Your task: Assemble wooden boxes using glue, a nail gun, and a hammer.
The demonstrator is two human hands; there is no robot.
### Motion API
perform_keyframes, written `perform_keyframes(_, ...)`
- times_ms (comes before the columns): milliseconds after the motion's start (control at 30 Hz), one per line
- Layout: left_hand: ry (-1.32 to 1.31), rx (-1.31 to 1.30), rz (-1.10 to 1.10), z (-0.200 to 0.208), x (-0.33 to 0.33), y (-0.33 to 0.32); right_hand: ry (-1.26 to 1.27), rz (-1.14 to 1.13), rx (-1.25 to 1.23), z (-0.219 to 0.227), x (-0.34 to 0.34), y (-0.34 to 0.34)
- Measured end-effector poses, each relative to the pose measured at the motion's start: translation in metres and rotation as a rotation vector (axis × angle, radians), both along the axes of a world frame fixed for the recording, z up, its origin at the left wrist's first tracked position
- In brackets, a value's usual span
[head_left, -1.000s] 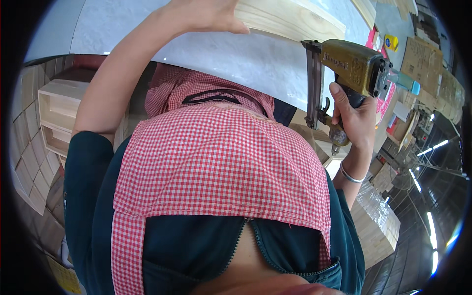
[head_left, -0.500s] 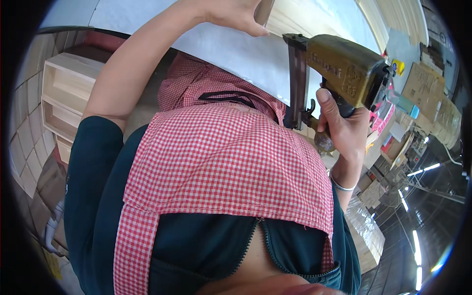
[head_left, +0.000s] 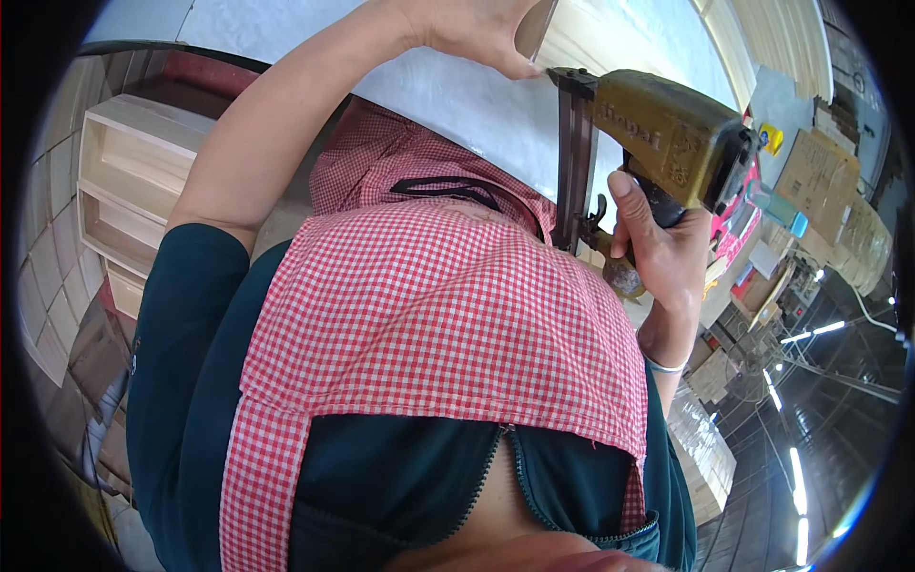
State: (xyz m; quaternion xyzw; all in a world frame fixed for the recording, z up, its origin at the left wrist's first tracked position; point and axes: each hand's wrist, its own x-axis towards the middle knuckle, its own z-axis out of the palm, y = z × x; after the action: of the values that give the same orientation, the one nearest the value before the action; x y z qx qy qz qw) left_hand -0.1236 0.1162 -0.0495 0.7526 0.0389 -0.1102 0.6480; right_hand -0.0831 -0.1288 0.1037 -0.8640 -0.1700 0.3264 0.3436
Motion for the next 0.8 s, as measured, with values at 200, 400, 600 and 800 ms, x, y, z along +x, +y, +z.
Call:
perform_keyframes(200,-0.185,0.222,0.052,0.003,-0.005,0.005,-0.009,0.052,-0.049,0.007,0.008,0.011)
perform_keyframes(400,-0.487,0.199,0.12,-0.012,-0.003,0.003,-0.067,0.09,-0.04,0.004,0.018,0.027)
perform_keyframes(600,-0.657,0.295,0.155,-0.018,0.001,0.004,-0.059,0.143,-0.019,0.0,0.026,0.034)
perform_keyframes(800,-0.713,0.41,0.177,-0.02,0.003,0.004,-0.078,0.203,-0.114,0.005,0.035,0.039)
